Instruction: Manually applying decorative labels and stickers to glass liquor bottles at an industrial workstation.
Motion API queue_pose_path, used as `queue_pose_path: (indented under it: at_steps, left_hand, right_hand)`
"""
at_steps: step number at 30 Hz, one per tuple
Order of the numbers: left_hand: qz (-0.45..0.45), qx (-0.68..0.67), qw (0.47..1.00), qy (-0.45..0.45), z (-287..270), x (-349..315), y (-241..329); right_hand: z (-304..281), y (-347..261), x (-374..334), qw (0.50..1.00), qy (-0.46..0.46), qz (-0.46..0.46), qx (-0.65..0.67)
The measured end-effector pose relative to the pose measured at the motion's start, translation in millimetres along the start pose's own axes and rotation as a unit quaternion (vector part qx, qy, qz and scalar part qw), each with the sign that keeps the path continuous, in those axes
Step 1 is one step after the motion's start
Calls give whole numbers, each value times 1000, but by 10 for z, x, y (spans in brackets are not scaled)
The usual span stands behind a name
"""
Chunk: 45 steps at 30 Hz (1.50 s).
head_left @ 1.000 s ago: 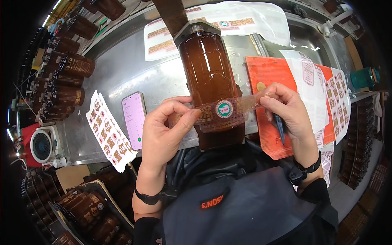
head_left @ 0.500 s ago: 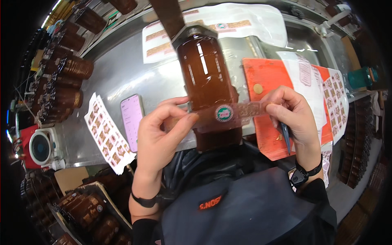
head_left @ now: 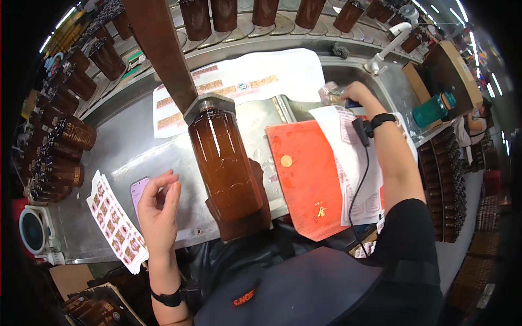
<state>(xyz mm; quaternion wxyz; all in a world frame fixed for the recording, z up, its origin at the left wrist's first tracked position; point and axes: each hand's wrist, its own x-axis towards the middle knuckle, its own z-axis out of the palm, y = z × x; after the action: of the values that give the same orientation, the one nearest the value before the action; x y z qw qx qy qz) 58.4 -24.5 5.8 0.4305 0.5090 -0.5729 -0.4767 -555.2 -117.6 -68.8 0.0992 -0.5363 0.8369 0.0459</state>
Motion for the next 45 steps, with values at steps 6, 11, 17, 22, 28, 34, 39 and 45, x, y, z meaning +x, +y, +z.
queue_pose_path:
  at_steps: [6, 11, 17, 22, 28, 34, 39, 45]
  left_hand:
    - [22, -47, 998, 37, -158, -35, -8]
    - [96, -60, 993, -18, 27, 59, 436]
    - [319, -47, 927, -191, 718, 359, 957]
    - [368, -17, 887, -277, 867, 397, 945]
    - [201, -9, 912, -357, 399, 77, 762]
    - [64, 3, 963, -260, -58, -248, 550]
    - [27, 31, 986, -164, -75, -249, 274]
    - [60, 16, 987, -146, 102, -110, 88]
  right_hand:
    - [-226, -26, 8, 997, 23, 20, 64]
    - [-1207, -936, -945, 977, 59, -119, 167]
    - [-1882, -1957, -2318, 942, -8, -279, 186]
    - [-1911, -2318, -2861, 854, -79, -433, 277]
    - [-1654, -2216, -3148, 810, -86, -381, 437]
    - [-1036, -2146, -3204, 741, -196, -187, 614]
    - [-450, -2252, -3049, 699, -223, -124, 668]
    - [-212, -2241, -2975, 670, -202, -73, 711]
